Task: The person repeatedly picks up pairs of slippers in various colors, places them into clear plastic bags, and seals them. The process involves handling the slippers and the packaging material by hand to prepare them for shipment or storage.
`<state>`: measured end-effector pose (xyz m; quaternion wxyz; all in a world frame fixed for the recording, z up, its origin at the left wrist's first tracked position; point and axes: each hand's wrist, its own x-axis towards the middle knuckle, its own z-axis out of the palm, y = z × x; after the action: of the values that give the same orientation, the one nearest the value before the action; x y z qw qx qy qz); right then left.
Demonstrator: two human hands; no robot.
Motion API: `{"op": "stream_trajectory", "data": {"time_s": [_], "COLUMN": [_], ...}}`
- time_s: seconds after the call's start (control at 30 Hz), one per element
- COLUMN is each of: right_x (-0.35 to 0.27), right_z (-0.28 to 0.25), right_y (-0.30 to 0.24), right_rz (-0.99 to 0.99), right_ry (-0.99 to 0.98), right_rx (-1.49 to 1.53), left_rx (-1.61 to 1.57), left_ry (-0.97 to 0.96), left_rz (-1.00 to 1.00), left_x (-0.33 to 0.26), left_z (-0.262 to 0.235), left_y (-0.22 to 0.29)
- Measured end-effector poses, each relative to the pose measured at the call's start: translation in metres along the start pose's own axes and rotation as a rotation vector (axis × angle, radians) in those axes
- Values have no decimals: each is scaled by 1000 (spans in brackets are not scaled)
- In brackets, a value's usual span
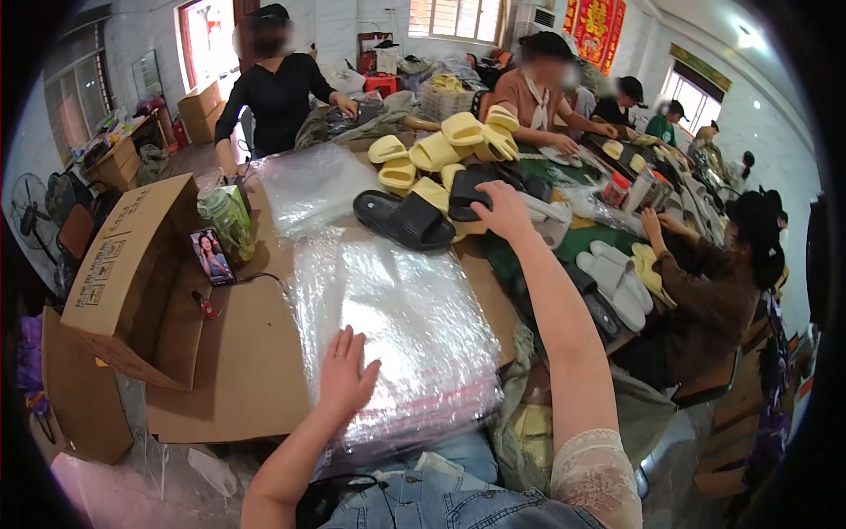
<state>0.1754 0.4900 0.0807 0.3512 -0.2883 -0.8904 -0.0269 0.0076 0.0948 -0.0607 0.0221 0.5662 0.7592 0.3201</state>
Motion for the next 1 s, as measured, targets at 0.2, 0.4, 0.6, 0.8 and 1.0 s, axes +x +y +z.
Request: {"op": "stream_trajectory", "data": {"time_s": [0.2,0.4,0.6,0.8,1.0], "right_x": [53,73,89,113,97], "right_z": [40,57,52,73,98], "right_y": [38,53,26,-47,-44], "right_rz": [119,248,-126,-262,-171], "right_ry": [-111,-404,-573,-996,-889], "right_rx": [-78,-55,147,-112,-146], "left_rx": [-25,-3,-26,-23,-32], "left_ry": [-19,-78,-86,-97,-76], "left_rz": [-20,-59,-61,-77,-55], "left_x": [1,3,5,6,7], "left_z": [-6,-11,-10,-12,-10], "left_y": [6,8,6,7,5]}}
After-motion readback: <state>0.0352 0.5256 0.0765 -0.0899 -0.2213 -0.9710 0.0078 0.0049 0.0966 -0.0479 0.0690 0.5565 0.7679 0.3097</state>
